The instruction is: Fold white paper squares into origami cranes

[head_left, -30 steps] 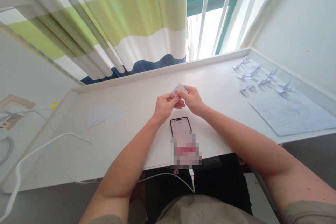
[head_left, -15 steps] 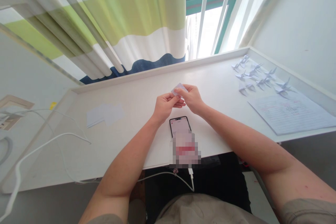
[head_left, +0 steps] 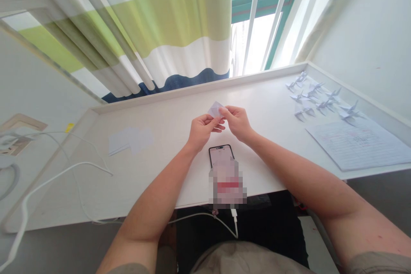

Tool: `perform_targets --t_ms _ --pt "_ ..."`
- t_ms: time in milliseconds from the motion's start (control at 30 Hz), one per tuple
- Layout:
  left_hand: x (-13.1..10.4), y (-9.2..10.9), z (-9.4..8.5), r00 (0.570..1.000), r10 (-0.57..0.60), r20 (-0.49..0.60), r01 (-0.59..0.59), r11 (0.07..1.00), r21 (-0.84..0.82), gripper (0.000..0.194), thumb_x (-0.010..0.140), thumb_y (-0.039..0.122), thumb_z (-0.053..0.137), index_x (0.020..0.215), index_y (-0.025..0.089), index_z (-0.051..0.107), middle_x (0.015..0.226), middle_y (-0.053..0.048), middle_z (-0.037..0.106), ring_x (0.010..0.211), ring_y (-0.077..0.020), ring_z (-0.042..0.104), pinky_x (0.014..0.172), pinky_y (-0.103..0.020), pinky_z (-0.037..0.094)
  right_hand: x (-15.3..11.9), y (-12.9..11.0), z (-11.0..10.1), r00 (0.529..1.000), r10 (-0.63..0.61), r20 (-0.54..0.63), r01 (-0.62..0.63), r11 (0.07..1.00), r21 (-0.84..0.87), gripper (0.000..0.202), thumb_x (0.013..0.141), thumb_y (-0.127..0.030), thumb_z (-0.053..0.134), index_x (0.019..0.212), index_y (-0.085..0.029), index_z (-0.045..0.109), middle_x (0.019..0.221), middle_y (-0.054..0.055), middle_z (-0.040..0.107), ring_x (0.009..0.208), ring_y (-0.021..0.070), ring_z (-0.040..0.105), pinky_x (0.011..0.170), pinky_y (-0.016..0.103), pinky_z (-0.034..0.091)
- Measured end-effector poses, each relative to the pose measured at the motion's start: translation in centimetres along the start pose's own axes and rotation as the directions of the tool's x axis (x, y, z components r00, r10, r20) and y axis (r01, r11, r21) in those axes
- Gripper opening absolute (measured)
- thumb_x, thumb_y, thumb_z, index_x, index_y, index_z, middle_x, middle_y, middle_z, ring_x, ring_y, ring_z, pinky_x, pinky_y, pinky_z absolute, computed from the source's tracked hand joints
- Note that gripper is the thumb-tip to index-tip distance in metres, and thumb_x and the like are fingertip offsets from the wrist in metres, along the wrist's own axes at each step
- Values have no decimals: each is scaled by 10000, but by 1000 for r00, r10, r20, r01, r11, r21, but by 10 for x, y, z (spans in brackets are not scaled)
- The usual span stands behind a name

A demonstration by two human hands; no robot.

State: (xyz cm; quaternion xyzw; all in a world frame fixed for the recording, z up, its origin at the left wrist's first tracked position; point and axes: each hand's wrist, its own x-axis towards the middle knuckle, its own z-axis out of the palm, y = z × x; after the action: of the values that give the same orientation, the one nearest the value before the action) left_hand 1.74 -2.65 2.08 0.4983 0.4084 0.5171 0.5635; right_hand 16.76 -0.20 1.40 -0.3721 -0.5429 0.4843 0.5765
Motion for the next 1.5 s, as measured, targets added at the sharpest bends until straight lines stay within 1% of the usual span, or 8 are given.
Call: perform_targets --t_ms 333,500,667,867,1033,1233,1367,1500 --pt "3 -7 0 998 56 -38 -58 998 -27 628 759 468 958 991 248 418 709 37 750 645 -151 724 709 -308 578 -3 -2 5 994 70 86 -83 984 155 408 749 -549 908 743 -190 714 599 -15 618 536 131 557 508 301 491" --pt "1 -5 1 997 73 33 -74 997 31 650 773 549 924 952 258 372 726 36 757 660 -152 730 718 -317 576 -1 -6 2 988 96 121 -120 972 202 427 770 -524 903 657 -213 633 573 -16 609 503 136 547 484 314 490" --pt "3 -7 0 989 146 -39 -145 989 31 651 783 581 903 922 267 349 644 90 673 665 -159 738 710 -304 566 3 -1 -1 990 109 89 -122 980 155 450 759 -593 897 716 -213 659 622 -14 645 564 140 589 588 332 554" --pt "7 -12 -10 980 186 -74 -162 953 255 393 891 498 820 964 236 536 790 2 743 784 -180 745 731 -301 547 5 4 -5 1000 15 -2 -15 999 -49 391 813 -560 833 727 -212 675 658 -1 662 633 152 600 654 333 530" --pt "6 -13 -12 900 425 -96 -294 755 586 177 912 286 773 1081 237 749 1108 -85 746 1086 -240 689 879 -357 543 3 2 -6 987 -131 -94 96 945 -314 362 823 -501 835 699 -229 630 680 -2 673 675 165 603 711 345 512" --pt "4 -16 -8 903 426 61 -388 743 546 339 895 291 796 1231 250 774 1333 -114 745 1242 -278 670 1052 -435 542 2 3 -2 999 -28 38 32 993 -117 445 818 -634 834 766 -222 673 785 33 735 783 195 688 768 358 549" --pt "4 -16 -15 916 400 -16 -344 807 479 230 1001 353 678 1161 261 816 1247 -104 803 1144 -267 736 1047 -439 561 2 1 -4 997 -45 56 51 991 -126 449 798 -641 854 779 -218 706 832 38 746 820 196 690 777 359 562" --pt "9 -10 -27 876 481 39 -410 697 589 234 983 357 697 1163 280 824 1240 -108 809 1201 -307 718 1130 -498 520 6 0 -8 993 80 90 -85 995 44 482 769 -652 879 864 -213 702 823 32 759 773 196 738 774 379 612"
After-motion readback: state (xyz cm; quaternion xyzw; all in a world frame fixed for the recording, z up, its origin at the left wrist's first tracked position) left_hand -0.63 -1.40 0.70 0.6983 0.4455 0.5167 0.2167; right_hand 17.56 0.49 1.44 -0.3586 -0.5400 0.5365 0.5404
